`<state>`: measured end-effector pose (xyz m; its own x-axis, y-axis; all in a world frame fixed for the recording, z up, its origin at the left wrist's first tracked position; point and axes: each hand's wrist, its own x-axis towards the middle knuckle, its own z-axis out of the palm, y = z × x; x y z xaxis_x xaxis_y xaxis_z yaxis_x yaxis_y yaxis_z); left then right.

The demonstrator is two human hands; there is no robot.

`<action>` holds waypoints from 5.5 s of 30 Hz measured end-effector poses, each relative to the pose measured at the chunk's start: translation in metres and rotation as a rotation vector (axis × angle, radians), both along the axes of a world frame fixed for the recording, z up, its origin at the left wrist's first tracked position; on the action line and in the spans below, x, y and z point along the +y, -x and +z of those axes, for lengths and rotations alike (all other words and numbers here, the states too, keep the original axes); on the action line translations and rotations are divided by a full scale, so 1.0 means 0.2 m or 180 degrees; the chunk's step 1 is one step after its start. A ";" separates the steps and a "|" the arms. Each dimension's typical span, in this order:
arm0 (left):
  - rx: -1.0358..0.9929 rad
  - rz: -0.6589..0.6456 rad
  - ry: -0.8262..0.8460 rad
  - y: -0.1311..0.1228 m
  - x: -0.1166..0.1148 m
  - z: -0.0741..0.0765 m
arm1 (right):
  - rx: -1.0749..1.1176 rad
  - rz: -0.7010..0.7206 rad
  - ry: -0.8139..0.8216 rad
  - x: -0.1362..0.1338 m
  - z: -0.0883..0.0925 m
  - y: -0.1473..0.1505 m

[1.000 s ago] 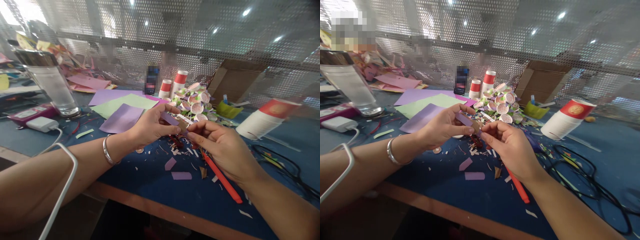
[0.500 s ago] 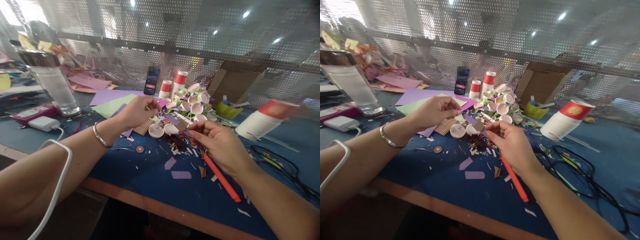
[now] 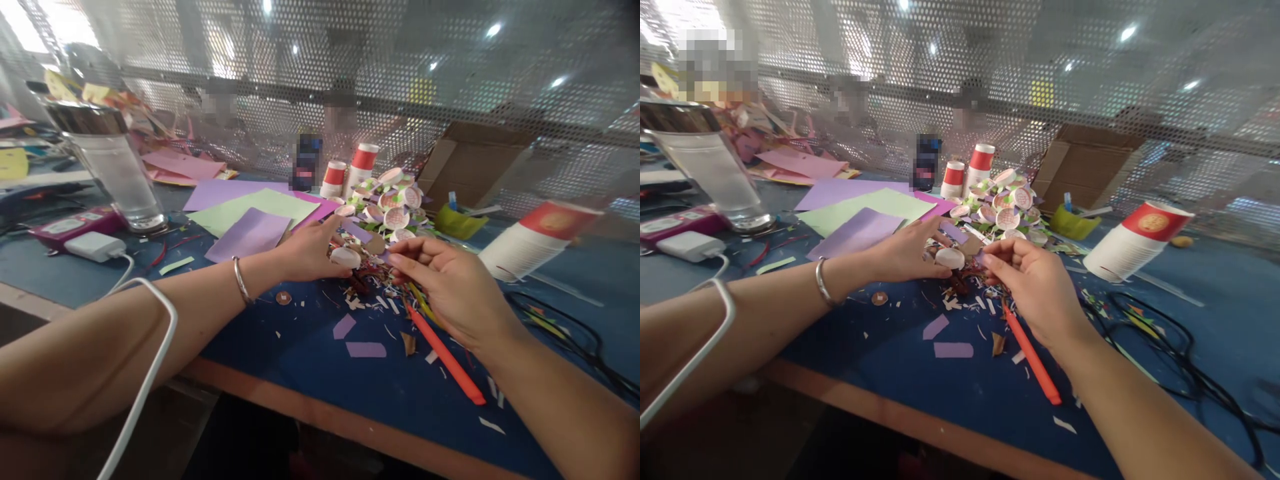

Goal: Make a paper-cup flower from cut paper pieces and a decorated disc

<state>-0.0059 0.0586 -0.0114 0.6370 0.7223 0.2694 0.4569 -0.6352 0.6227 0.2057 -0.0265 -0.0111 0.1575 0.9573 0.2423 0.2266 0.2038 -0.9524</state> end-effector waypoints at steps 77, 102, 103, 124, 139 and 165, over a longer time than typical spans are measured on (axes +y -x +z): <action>-0.2034 -0.0409 0.2840 -0.05 -0.22 0.07 | -0.0101 0.0379 0.0076 -0.06 0.05 0.08; -0.2066 -0.0014 0.2663 -0.04 -0.23 0.10 | 0.0056 0.0541 0.0197 -0.08 0.06 0.08; -0.2083 0.0006 0.2660 -0.04 -0.22 0.10 | 0.0032 0.0540 0.0185 -0.08 0.06 0.08; -0.2745 0.0765 0.2425 0.07 -0.03 0.11 | -0.3725 0.1248 -0.0526 0.06 0.05 0.30; -0.3139 0.0858 0.2122 0.09 -0.01 0.14 | -0.0657 0.1309 0.0767 0.13 0.07 0.20; -0.3571 0.0905 0.3302 0.00 -0.07 0.12 | -0.0102 0.0613 0.0349 0.10 0.07 0.10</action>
<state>-0.0066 0.0443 0.0127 0.2730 0.9452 -0.1793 -0.5011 0.2988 0.8122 0.1859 -0.0057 0.0024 -0.0370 0.9899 0.1370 0.2240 0.1418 -0.9642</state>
